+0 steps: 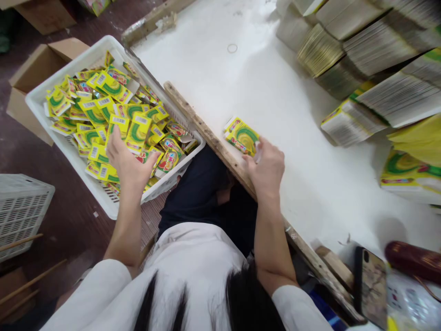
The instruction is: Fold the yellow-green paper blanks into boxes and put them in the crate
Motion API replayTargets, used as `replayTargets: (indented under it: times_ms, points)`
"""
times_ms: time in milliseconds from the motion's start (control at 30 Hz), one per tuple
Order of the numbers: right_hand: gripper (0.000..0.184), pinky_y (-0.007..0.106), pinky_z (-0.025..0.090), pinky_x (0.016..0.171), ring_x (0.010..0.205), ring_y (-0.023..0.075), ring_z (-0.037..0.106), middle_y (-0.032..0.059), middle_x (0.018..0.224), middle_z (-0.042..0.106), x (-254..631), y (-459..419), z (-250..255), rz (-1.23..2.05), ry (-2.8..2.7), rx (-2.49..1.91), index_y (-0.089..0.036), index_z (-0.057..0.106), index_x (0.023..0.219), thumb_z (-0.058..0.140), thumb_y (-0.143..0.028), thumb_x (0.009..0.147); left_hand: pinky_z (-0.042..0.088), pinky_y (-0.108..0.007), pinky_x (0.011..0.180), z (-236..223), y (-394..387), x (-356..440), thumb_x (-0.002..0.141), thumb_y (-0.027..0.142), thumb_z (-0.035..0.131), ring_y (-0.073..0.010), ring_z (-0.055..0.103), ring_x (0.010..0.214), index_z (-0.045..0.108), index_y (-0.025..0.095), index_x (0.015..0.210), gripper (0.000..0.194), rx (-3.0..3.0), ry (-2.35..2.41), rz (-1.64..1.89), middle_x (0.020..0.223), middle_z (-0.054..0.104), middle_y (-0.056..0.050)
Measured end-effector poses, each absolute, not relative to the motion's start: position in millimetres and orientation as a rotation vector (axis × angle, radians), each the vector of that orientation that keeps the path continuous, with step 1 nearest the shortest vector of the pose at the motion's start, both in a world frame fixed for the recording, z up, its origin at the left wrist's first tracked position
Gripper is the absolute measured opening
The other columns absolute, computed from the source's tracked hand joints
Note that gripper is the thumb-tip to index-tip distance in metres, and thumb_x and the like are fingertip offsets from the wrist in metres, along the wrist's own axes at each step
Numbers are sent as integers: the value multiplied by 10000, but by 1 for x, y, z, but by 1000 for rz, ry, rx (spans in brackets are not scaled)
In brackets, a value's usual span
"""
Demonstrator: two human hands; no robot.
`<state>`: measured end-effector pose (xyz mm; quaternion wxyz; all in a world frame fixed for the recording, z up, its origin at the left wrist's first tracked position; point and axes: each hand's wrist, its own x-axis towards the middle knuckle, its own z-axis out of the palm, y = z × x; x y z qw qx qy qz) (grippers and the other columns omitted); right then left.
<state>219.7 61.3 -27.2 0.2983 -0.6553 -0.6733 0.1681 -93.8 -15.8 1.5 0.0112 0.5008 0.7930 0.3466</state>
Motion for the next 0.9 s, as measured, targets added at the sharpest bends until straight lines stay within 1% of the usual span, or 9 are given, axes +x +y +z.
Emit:
replayTargets:
  times_ms: [100,233,300,367,467,567,667,767,900]
  points:
    - [345,549,485,976,1045,336,613,130,1072,675,225,71,-38,388,-1841,-1868,-182,638,1109,680,-171,767,327,-576,1189,-2,-15,-84,716,445,844,-377,465,1383,474,239,1424,824,1689,2238,1033,1453,535,-149]
    - [406,507,513,926,944,282,621,56,956,621,223,67,-32,445,-1660,-1821,-215,536,1072,703,-162,706,443,-500,1115,-3,-18,-44,833,440,747,-301,579,1282,586,230,1303,540,1645,1840,1015,1341,638,-113]
    - [455,460,542,853,875,246,624,13,902,578,218,60,-22,542,-1507,-1706,-242,471,1083,727,-199,708,483,-473,1078,-4,-19,-24,830,462,759,-287,592,1284,557,239,1339,592,1516,1618,1051,1353,635,-119]
    - [506,390,555,771,821,208,625,-13,887,555,209,48,-10,726,-1430,-1500,-265,432,1104,761,-235,720,518,-447,1045,-4,-19,-7,756,547,814,-288,585,1307,492,270,1398,770,1362,1348,1140,1387,609,-124]
    - [519,307,546,703,753,158,618,-39,862,566,185,20,8,1214,-1534,-1147,-285,452,1147,804,-257,766,551,-428,994,2,-17,13,682,689,805,-288,609,1263,486,303,1369,851,1143,1061,1348,1330,621,-106]
    - [493,260,533,649,733,139,610,-44,848,581,157,-8,18,1646,-1476,-787,-301,453,1174,801,-353,829,575,-383,876,13,-11,24,823,705,654,-215,681,949,577,272,1121,532,923,990,1645,979,645,-43]
    - [581,280,550,736,855,157,618,2,989,609,141,-22,17,1658,-1470,-801,-292,494,1217,857,-410,779,549,-302,694,19,-8,26,889,656,603,-132,563,645,545,249,907,412,733,1005,1862,733,480,25]
    - [529,300,546,763,824,156,607,-2,967,620,141,-19,12,1538,-1501,-933,-276,561,1169,873,-406,761,540,-286,690,13,-10,23,833,622,701,-135,567,685,565,252,914,403,729,1100,1796,788,513,15]
    - [379,294,547,752,802,154,632,-15,908,645,157,-7,11,1470,-1381,-997,-264,628,1093,839,-378,799,569,-309,800,0,-17,18,625,626,876,-185,662,908,615,255,1037,613,858,1041,1624,1045,641,-26]
